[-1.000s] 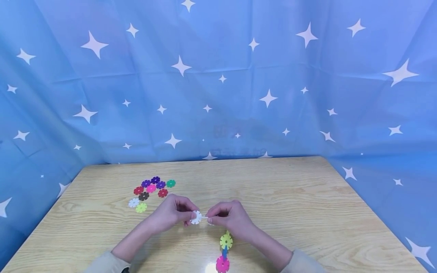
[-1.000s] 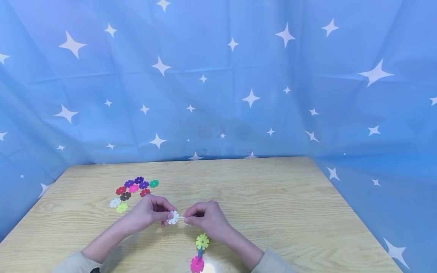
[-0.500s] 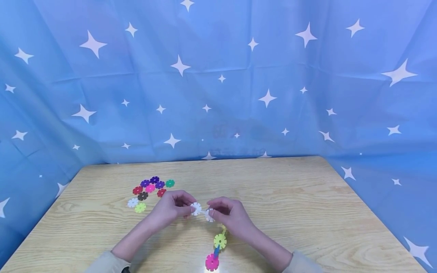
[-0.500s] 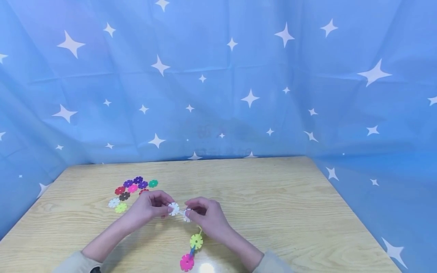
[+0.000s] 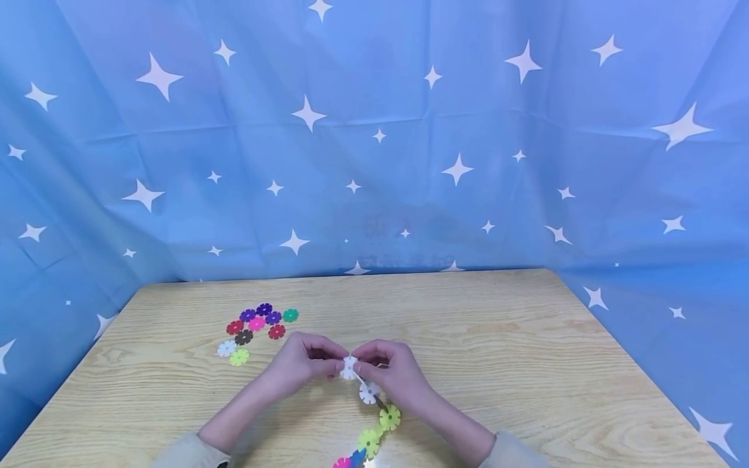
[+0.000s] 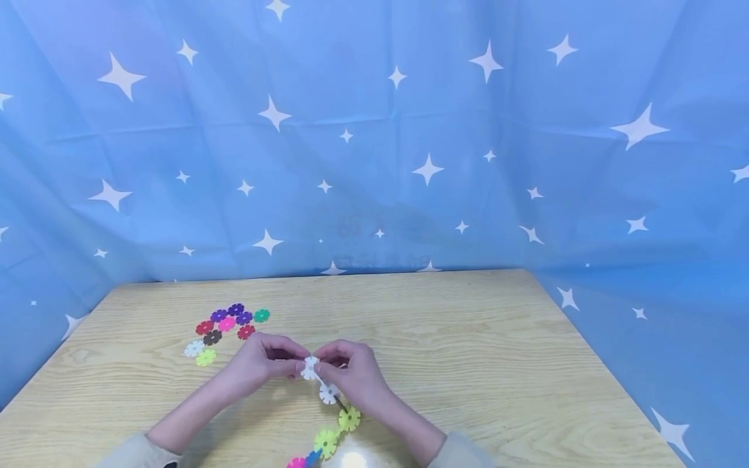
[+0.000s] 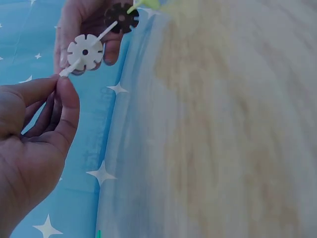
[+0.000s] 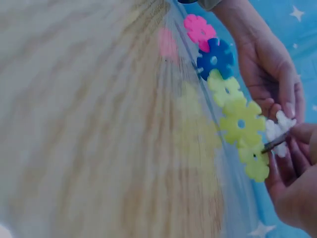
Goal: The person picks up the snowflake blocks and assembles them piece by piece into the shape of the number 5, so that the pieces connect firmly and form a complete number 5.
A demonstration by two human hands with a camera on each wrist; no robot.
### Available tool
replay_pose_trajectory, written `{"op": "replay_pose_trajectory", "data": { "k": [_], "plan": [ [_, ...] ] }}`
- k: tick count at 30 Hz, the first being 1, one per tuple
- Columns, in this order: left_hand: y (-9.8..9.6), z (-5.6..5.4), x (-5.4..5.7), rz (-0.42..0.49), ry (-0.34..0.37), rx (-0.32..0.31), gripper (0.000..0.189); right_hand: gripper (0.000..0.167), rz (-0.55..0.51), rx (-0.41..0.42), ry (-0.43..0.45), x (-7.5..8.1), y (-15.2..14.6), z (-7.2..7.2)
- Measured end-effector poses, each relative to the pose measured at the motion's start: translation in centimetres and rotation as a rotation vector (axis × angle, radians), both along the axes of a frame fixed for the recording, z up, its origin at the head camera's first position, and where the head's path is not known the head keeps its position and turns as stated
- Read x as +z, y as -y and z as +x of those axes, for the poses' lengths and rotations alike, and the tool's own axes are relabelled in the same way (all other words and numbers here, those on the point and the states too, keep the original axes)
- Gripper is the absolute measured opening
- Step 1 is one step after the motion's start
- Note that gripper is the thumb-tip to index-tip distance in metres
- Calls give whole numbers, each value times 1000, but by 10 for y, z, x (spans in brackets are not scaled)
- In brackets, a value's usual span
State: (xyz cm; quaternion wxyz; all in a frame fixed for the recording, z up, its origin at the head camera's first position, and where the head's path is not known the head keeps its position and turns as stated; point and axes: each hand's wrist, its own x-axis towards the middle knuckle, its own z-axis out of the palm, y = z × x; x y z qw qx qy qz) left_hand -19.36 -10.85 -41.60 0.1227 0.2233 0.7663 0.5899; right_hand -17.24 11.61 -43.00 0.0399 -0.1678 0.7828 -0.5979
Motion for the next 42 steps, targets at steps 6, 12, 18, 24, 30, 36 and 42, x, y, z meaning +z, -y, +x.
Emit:
{"op": "replay_pose_trajectory", "data": {
  "k": [6, 12, 18, 24, 30, 36, 42],
  "plan": [
    [8, 0, -1, -29, -9, -5, 26, 23, -29, 18, 31, 1, 0, -2],
    [40, -5, 0, -120, -14, 31, 36, 28, -58, -7, 50, 2, -8, -4],
    [81, -16, 0, -155, -69, 130, 34, 25, -101, -44, 73, 2, -14, -4],
    [106, -31, -9, -246, -72, 235, 26, 25, -91, -57, 63, 0, -15, -6],
    [103, -47, -12, -379, -137, 324, 25, 25, -81, -58, 52, 0, -17, -7],
    [92, -57, -12, -404, -147, 324, 24, 25, -104, -42, 79, -1, -18, -6],
    [91, -62, -12, -450, -188, 320, 26, 23, -112, -26, 76, -2, -18, -5]
  ]
}}
